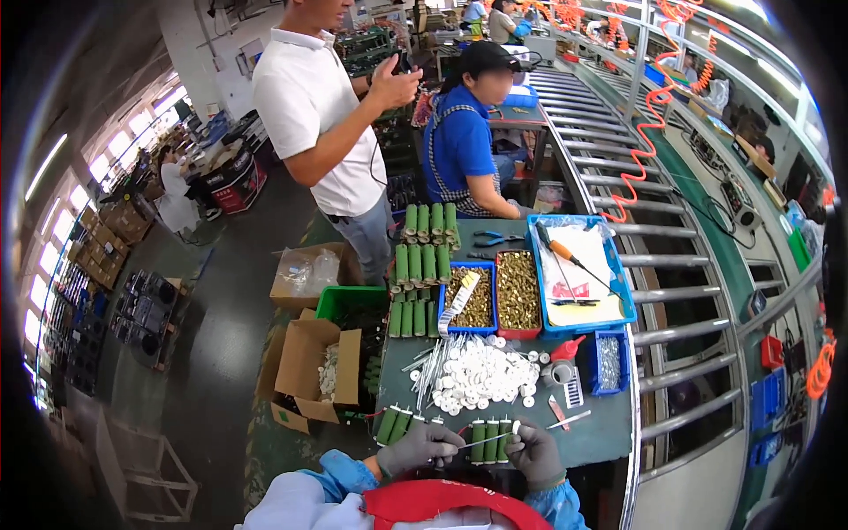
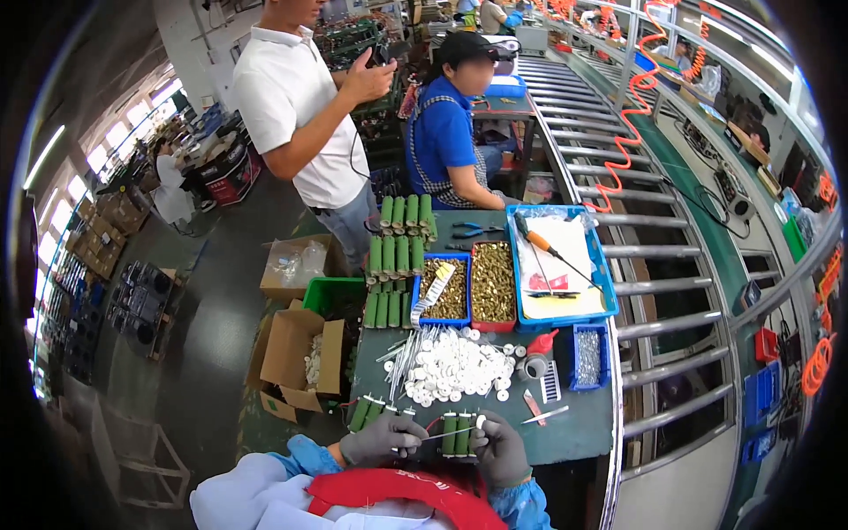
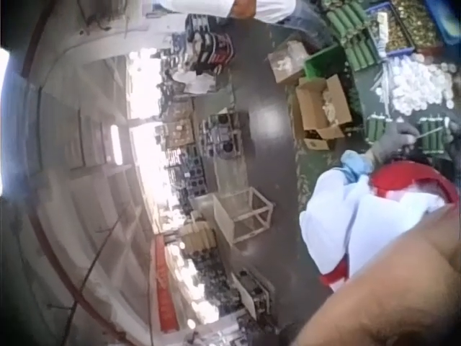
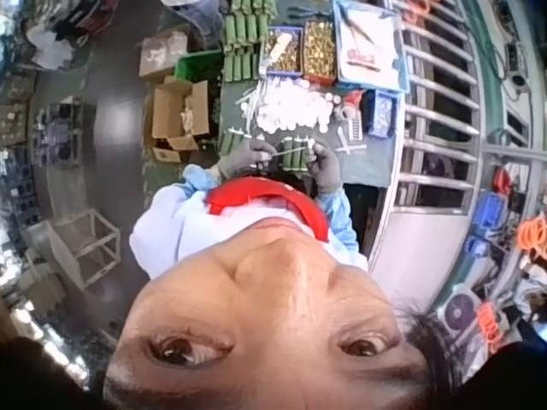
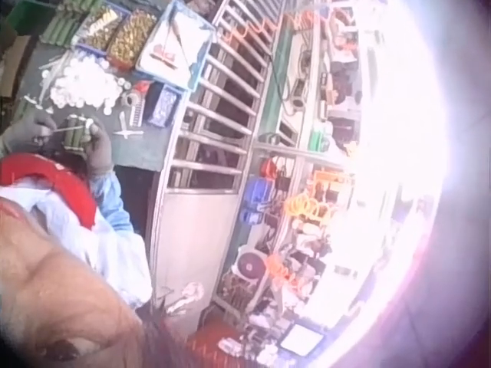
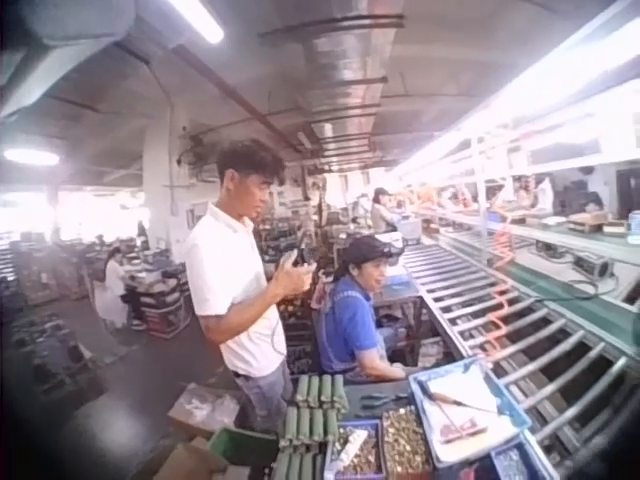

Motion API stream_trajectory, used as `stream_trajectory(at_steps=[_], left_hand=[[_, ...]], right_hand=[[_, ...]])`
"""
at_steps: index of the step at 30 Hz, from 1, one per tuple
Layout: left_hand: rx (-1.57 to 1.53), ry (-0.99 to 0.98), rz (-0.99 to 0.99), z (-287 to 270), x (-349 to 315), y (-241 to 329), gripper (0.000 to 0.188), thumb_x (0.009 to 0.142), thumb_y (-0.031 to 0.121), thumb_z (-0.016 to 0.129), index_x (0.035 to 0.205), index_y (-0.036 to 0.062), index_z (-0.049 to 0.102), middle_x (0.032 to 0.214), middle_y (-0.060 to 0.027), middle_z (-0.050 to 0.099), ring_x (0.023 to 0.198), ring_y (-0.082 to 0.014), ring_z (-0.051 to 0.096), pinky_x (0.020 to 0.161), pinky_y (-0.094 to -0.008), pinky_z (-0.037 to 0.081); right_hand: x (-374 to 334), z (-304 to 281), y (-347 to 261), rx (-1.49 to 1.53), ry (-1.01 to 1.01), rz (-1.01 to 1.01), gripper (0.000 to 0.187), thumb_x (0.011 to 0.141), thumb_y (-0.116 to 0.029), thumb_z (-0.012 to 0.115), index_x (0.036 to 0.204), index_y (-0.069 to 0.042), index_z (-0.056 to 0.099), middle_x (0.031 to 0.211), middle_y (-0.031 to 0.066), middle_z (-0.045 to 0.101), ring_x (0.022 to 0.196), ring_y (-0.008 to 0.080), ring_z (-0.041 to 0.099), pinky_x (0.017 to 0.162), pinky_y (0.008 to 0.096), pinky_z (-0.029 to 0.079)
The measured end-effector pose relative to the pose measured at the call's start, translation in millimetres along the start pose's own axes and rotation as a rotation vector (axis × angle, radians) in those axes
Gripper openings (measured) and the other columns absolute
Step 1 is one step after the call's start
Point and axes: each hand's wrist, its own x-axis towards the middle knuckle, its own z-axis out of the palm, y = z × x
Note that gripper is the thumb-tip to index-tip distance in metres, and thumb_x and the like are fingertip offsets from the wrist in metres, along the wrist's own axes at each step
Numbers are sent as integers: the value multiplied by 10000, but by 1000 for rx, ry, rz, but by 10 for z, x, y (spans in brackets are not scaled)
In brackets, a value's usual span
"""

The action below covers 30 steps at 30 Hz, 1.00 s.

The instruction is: Manually assembling components such as washers and wires onto green power resistors at a workshop table.

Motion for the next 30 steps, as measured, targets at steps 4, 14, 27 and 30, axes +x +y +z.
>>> stream_trajectory(at_steps=[4,14,27,30], left_hand=[[41,25,-49,165,-76,143,240,877,56,640,1094,-46,653,859,-52,644,734,-104,600,647,-236,487],[133,52,-37,167,-134,-44,258,901,79,593,1119,-52,640,819,-37,620,701,-96,587,630,-229,496],[235,72,128,211,-184,31,245,912,93,592,1123,-15,652,816,-12,612,685,-56,543,600,-221,455],[313,91,160,203,-204,0,249,923,108,587,1133,-6,656,886,-30,646,752,-72,577,658,-232,481]], right_hand=[[-95,-79,-5,297,-98,120,238,932,-16,518,1162,36,548,926,100,575,768,162,547,623,231,466],[-214,-247,138,241,-201,115,264,944,-42,511,1189,49,535,943,77,555,757,136,520,663,237,459],[-339,146,42,103,-178,26,226,948,-41,490,1158,31,534,861,74,534,695,116,494,589,217,433],[-301,77,57,124,-198,30,253,935,-31,483,1168,53,537,924,112,542,744,154,514,591,208,447]])
